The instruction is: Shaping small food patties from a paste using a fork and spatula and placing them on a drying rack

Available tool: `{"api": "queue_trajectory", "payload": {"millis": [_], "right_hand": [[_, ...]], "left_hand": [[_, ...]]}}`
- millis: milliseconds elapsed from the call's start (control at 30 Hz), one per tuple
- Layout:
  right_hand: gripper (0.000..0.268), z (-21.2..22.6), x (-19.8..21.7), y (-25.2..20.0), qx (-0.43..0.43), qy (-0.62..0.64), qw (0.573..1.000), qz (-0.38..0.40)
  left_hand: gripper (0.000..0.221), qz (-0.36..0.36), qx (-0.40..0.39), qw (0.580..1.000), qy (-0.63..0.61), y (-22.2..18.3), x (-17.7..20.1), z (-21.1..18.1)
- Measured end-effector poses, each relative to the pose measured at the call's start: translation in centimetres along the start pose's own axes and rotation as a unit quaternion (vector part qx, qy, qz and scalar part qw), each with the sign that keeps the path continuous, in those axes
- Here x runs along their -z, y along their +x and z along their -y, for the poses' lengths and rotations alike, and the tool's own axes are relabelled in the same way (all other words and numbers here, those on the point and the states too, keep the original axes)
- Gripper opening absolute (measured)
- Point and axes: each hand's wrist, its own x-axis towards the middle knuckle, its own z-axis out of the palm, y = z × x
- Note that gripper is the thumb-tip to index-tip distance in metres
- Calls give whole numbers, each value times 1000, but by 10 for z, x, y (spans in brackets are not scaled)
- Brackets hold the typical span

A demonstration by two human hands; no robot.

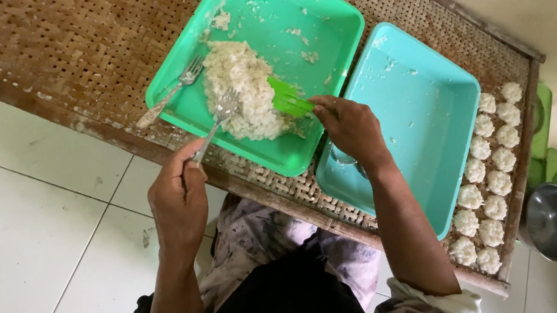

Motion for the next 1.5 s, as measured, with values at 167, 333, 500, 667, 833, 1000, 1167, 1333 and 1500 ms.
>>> {"api": "queue_trajectory", "payload": {"millis": [167,333,500,667,833,1000,1167,1333,1500], "right_hand": [[28,-14,-2,-8,26,133,991,0],[29,-35,4,-14,98,235,967,-4],[28,-50,36,-48,98,270,957,-47],[26,-96,54,-99,37,128,980,-145],[17,-151,26,-124,89,-80,962,-244],[10,-157,10,-129,75,-142,943,-292],[8,-133,20,-140,62,-105,952,-281],[7,-131,24,-146,46,-89,951,-292],[10,-92,40,-150,36,-93,959,-266]], "left_hand": [[37,-11,-27,1000,-8,-1,1,5],[36,-15,-33,999,-22,-4,-4,2],[36,1,-34,999,-41,-8,-14,0],[35,37,-54,997,-43,-16,-31,-16],[35,91,-126,988,-18,-25,-54,-25],[37,145,-144,978,-40,-33,-71,-32],[38,171,-159,972,-25,-42,-83,-25],[37,188,-172,967,10,-46,-91,-21],[38,202,-175,964,-1,-48,-94,-25]]}}
